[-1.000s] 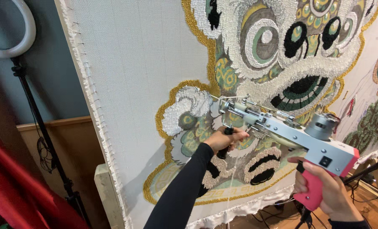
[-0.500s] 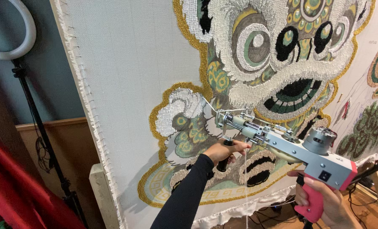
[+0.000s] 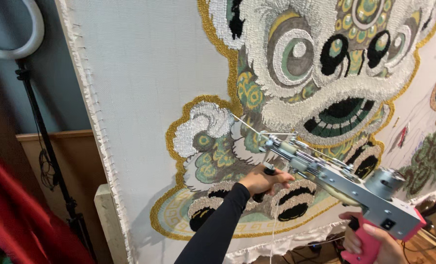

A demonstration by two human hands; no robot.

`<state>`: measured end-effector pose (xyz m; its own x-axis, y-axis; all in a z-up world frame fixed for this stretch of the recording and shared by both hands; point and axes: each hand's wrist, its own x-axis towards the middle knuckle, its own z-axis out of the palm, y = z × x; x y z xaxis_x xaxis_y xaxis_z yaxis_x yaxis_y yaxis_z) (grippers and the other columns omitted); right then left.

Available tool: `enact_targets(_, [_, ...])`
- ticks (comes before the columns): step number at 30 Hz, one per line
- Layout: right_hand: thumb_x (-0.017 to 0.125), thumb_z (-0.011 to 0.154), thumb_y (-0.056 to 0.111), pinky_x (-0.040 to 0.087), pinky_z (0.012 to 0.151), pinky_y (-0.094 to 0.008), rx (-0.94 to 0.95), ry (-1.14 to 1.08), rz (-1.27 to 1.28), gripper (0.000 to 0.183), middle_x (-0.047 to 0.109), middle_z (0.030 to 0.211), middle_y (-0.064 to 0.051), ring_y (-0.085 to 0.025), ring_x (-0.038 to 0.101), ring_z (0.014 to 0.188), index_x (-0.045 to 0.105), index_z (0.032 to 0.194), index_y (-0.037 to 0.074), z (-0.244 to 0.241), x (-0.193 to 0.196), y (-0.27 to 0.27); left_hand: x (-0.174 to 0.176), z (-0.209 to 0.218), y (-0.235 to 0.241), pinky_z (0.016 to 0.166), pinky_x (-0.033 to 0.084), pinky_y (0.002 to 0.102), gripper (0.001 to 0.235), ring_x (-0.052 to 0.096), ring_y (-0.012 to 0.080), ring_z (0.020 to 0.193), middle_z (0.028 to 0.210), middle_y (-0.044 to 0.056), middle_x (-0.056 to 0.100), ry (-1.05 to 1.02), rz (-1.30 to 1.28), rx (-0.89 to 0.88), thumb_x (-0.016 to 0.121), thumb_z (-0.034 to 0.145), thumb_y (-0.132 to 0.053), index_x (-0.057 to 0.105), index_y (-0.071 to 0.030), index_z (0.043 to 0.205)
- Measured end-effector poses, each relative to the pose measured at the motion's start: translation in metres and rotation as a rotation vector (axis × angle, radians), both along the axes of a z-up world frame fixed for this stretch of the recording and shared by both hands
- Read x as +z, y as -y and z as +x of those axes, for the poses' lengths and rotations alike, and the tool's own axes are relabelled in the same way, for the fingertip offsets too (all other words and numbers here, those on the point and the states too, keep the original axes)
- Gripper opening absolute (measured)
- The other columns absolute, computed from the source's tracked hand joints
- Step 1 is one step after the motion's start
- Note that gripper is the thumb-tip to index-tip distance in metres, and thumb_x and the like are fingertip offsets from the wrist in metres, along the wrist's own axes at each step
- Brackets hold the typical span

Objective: The person uses a handheld electric tufting gun to apply yarn loops to a large canvas featuring a pre-drawn design of a stylized lion head. The operator guides the tool across the surface, filling in specific areas with white yarn while maintaining a consistent angle and pressure.

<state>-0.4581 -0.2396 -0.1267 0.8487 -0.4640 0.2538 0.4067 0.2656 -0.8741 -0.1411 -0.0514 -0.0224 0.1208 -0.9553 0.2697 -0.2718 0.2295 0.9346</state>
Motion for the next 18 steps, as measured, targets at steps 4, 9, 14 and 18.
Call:
enact_targets(4, [0.064, 0.085, 0.039, 0.038, 0.047, -0.038, 0.011, 0.168, 0.012, 0.074, 0.044, 0.059, -0.01, -0.021, 0.044, 0.046, 0.051, 0.125, -0.021, -0.004, -0.012, 0.024, 0.004, -0.017, 0.007, 0.048, 0.054, 0.026, 0.033, 0.064, 0.0096, 0.05, 0.078, 0.005, 0.079, 0.209, -0.071, 0.265, 0.071, 0.092, -0.038, 0.083, -0.008, 0.096])
enact_targets(9, [0.062, 0.084, 0.042, 0.037, 0.044, -0.039, 0.045, 0.057, 0.037, 0.074, 0.044, 0.056, -0.01, -0.022, 0.045, 0.044, 0.051, 0.121, -0.021, -0.006, -0.015, 0.034, -0.003, -0.04, -0.017, 0.043, 0.042, 0.029, 0.042, 0.049, 0.0099, 0.042, 0.073, 0.005, 0.076, 0.201, 0.098, 0.388, 0.069, 0.093, -0.054, 0.084, -0.014, 0.096])
enact_targets(14, [0.059, 0.081, 0.058, 0.038, 0.043, -0.037, 0.05, -0.118, 0.11, 0.084, 0.045, 0.054, -0.01, -0.022, 0.045, 0.042, 0.054, 0.12, -0.016, 0.002, -0.005, 0.028, -0.028, -0.048, -0.037, 0.044, 0.046, 0.03, 0.038, 0.053, 0.0104, 0.043, 0.081, 0.001, 0.078, -0.081, 0.022, 0.419, 0.072, 0.091, -0.046, 0.08, -0.014, 0.11])
enact_targets(18, [0.063, 0.079, 0.062, 0.039, 0.043, -0.038, 0.106, -0.198, 0.101, 0.088, 0.046, 0.053, -0.012, -0.022, 0.046, 0.043, 0.055, 0.12, -0.015, 0.017, -0.001, 0.026, -0.06, -0.04, -0.033, 0.051, 0.054, 0.025, 0.036, 0.061, 0.0082, 0.048, 0.077, 0.009, 0.075, -0.106, 0.004, 0.533, 0.07, 0.097, -0.041, 0.078, -0.014, 0.12])
